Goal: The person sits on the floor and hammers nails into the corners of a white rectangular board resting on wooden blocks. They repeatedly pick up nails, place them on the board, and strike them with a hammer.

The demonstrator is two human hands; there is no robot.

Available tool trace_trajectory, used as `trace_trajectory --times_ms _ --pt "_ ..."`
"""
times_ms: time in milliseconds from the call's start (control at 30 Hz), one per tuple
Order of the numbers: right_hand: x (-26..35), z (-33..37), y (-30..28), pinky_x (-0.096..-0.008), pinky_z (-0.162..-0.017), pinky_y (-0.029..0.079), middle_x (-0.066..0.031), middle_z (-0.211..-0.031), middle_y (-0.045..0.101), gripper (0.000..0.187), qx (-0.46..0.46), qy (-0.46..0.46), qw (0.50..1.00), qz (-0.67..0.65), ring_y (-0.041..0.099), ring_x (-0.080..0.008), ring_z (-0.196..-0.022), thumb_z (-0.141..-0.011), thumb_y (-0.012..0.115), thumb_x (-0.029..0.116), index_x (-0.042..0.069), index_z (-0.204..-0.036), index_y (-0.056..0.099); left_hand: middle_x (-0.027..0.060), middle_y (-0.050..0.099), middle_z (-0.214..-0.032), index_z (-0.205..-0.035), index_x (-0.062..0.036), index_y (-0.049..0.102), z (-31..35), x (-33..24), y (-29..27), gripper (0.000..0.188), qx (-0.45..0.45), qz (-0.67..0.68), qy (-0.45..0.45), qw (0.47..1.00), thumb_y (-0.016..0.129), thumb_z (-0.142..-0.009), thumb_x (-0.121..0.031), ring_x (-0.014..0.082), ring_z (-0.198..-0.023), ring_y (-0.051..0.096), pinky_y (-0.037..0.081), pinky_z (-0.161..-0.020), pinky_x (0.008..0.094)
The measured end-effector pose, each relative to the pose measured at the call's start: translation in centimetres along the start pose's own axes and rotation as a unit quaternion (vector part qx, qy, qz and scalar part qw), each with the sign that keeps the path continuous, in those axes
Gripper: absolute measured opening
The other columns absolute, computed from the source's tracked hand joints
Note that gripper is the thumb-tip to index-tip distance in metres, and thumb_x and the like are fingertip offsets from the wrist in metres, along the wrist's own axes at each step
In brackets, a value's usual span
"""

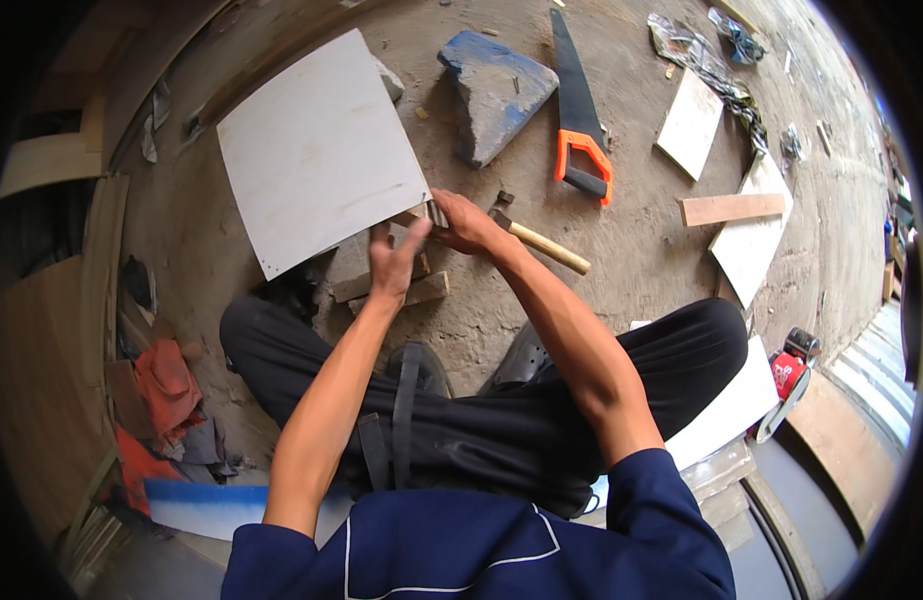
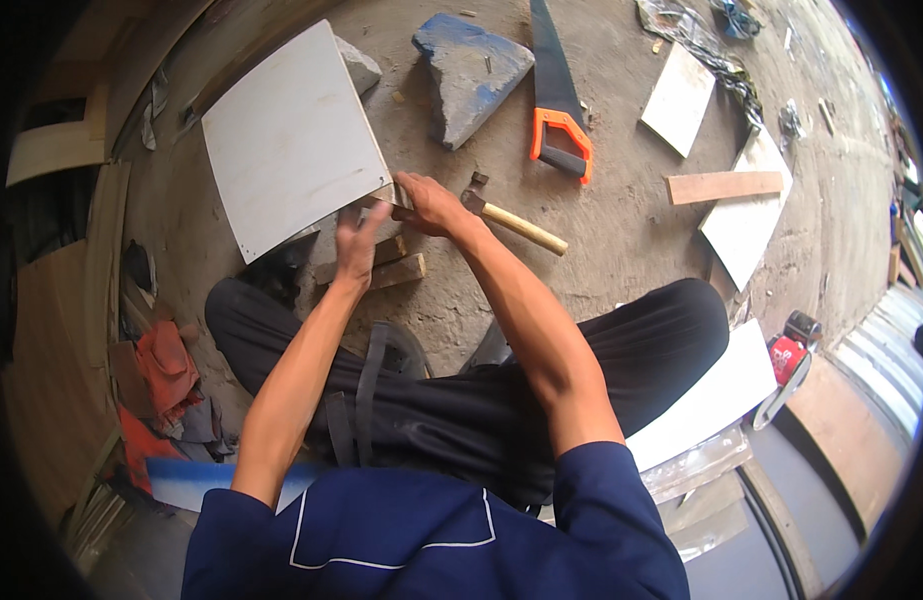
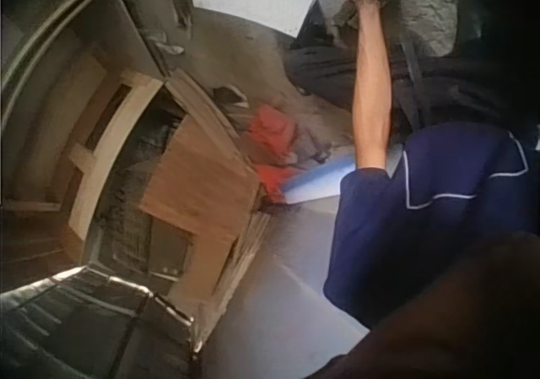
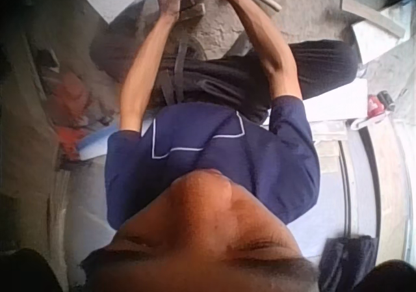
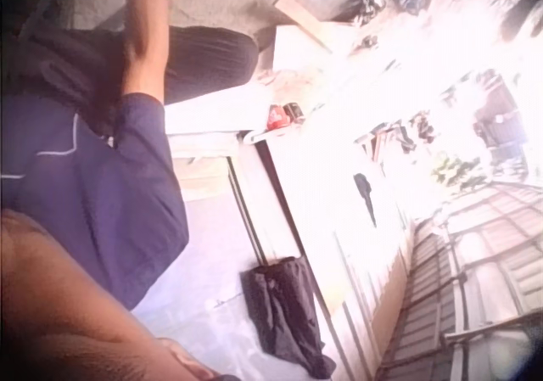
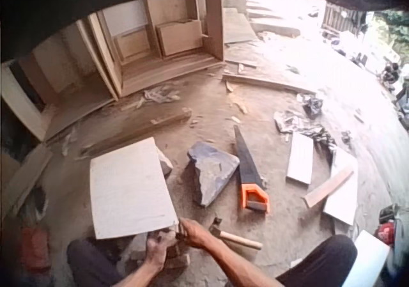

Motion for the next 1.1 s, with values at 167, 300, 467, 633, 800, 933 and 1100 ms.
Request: trace_trajectory --times_ms 167,300,467,633,800,933,1100 --pt "0.6 0.7 -0.9 -0.0464 -0.094 0.048 -0.0235 -0.119 0.06 0.064 -0.019 0.017 1.0 0.006 0.056 -0.044 -0.113 -0.077 0.078 0.014 0.003 -0.131 0.046 0.0028 0.059 -0.13 -0.132 -0.0088 0.055 0.1 -0.7 -2.8 0.055 -0.185 0.245 -0.145 0.941 0.074 -0.089 -0.037 0.0185 -0.123 0.051 0.037 -0.1 0.0344" --pt "2.4 0.6 -2.4 -0.0462 -0.092 0.048 -0.0223 -0.118 0.061 0.054 -0.014 0.035 0.999 -0.024 0.058 -0.0416 -0.112 -0.079 0.075 0.009 0.003 -0.126 0.05 0.0031 0.061 -0.124 -0.128 -0.0106 0.056 -0.1 -1.7 -3.4 0.044 -0.147 0.269 -0.163 0.938 0.07 -0.093 -0.034 0.0192 -0.118 0.055 0.04 -0.102 0.0359" --pt "2.5 -0.7 -2.5 -0.0464 -0.093 0.048 -0.0215 -0.117 0.062 0.052 -0.049 -0.004 0.999 -0.004 0.059 -0.0415 -0.112 -0.08 0.074 0.005 0.002 -0.125 0.051 0.0091 0.064 -0.118 -0.123 -0.0038 0.058 -0.1 -2.2 -2.1 0.034 -0.123 0.311 -0.159 0.929 0.067 -0.095 -0.022 0.0235 -0.115 0.061 0.052 -0.097 0.0374" --pt "2.4 -1.6 -2.7 -0.0459 -0.093 0.048 -0.0225 -0.115 0.061 0.05 -0.037 -0.003 0.999 -0.029 0.057 -0.0429 -0.112 -0.076 0.073 0.002 0.002 -0.122 0.051 0.0092 0.06 -0.12 -0.122 -0.0023 0.055 0.1 -2.1 -1.1 0.036 -0.13 0.278 -0.138 0.942 0.071 -0.092 -0.017 0.0213 -0.111 0.06 0.053 -0.099 0.0369" --pt "2.5 -1.8 -2.6 -0.044 -0.093 0.048 -0.0221 -0.117 0.063 0.051 -0.027 0.004 0.999 -0.031 0.059 -0.0414 -0.113 -0.081 0.075 0.007 0.002 -0.126 0.051 0.0082 0.059 -0.118 -0.121 -0.0022 0.054 0.2 -1.8 -0.6 0.036 -0.15 0.288 -0.115 0.939 0.071 -0.091 -0.012 0.0212 -0.11 0.06 0.055 -0.098 0.036" --pt "2.9 -2.0 -2.9 -0.0453 -0.093 0.048 -0.0229 -0.117 0.061 0.049 -0.039 0.002 0.999 -0.034 0.058 -0.0429 -0.113 -0.078 0.072 0.002 0.001 -0.123 0.051 0.0085 0.06 -0.118 -0.121 -0.0016 0.054 0.3 -1.8 -0.7 0.035 -0.156 0.299 -0.121 0.934 0.071 -0.091 -0.011 0.0209 -0.11 0.061 0.055 -0.098 0.0353" --pt "3.6 -2.2 -2.9 -0.046 -0.095 0.047 -0.0235 -0.118 0.061 0.051 -0.05 -0.004 0.998 -0.042 0.057 -0.0434 -0.114 -0.077 0.071 -0.001 0.001 -0.124 0.051 0.0083 0.062 -0.118 -0.12 -0.0017 0.055 0.3 -1.8 -1.1 0.034 -0.149 0.297 -0.118 0.936 0.071 -0.091 -0.01 0.0209 -0.11 0.063 0.055 -0.097 0.0348"
Point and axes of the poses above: each hand's wrist, its own z-axis away from the middle knuckle, its own y-axis out of the palm, x = y × z, the point moved 5 cm from there along -z, towards the middle knuckle
